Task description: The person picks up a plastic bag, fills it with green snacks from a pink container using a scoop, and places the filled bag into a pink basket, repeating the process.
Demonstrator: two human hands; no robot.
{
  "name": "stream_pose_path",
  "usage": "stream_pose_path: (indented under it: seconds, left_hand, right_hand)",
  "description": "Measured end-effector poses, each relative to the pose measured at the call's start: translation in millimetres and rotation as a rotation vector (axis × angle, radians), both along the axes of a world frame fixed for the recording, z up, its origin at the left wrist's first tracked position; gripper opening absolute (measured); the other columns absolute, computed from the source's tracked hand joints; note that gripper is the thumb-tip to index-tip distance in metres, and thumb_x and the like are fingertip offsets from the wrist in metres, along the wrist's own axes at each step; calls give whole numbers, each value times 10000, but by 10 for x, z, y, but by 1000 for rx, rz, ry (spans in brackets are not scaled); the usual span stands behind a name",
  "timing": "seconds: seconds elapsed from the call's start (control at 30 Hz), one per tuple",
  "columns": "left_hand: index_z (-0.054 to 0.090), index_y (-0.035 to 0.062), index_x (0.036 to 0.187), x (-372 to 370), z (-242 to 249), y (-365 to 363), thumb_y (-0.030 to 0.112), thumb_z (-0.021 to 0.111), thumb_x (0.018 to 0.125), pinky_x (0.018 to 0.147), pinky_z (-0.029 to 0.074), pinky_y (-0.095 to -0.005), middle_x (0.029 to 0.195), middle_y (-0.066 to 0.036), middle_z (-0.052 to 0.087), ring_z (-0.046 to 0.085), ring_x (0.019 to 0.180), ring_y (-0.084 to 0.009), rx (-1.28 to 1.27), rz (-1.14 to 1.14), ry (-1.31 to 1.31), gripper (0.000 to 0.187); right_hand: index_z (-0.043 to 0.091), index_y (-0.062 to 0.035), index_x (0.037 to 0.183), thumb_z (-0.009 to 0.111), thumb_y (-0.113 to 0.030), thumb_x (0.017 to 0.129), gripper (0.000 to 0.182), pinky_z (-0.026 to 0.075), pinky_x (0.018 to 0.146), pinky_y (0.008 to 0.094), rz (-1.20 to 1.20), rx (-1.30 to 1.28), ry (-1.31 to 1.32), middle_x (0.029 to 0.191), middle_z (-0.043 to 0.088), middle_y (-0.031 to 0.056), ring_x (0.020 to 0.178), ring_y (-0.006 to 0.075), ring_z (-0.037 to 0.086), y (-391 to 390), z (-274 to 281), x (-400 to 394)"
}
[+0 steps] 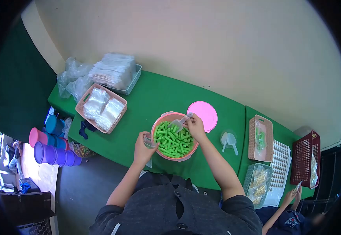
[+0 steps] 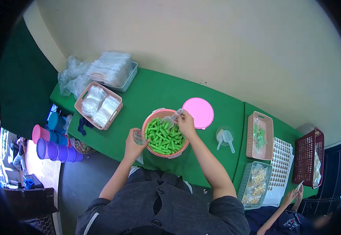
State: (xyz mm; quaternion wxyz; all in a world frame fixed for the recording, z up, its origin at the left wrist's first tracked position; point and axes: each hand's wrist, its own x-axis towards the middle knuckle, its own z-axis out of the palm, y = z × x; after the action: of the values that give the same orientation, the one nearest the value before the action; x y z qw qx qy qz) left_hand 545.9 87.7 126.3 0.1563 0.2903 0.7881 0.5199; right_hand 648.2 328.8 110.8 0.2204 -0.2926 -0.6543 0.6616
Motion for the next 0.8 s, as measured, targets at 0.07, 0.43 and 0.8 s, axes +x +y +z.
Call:
stream_pose_path:
  seconds: [0.07,0.43,0.8]
  left_hand:
    - [494,31,1114,2,-7,-2,178,828,682,874,485,-381,1052,-152,599,609,1003,-301,12,-4,-15,566]
    - [488,31,1154,-14,226,-35,249,870,643,853,495,-374,1124,-142,532,596,997,-267,-59,34,232,674]
    - [483,26,1167,41,575,242,183,846,601,872,491,-421,1121,-158,521,566,1031,-341,-48,-155,450,690]
  right_hand:
    - [562,11,1067,510,-96,986,144,593,795,286,-24,-172,-41,957,646,92,881,174,672,48,6,42]
    - [574,33,1039,533,-155,981,201,572,825,288,-172,-506,91,982,642,126,870,185,666,50,126,222]
    - [603,8,1012,537,-166,980,189,571,784,292,-150,-389,257,918,660,98,854,166,665,-259,1042,472]
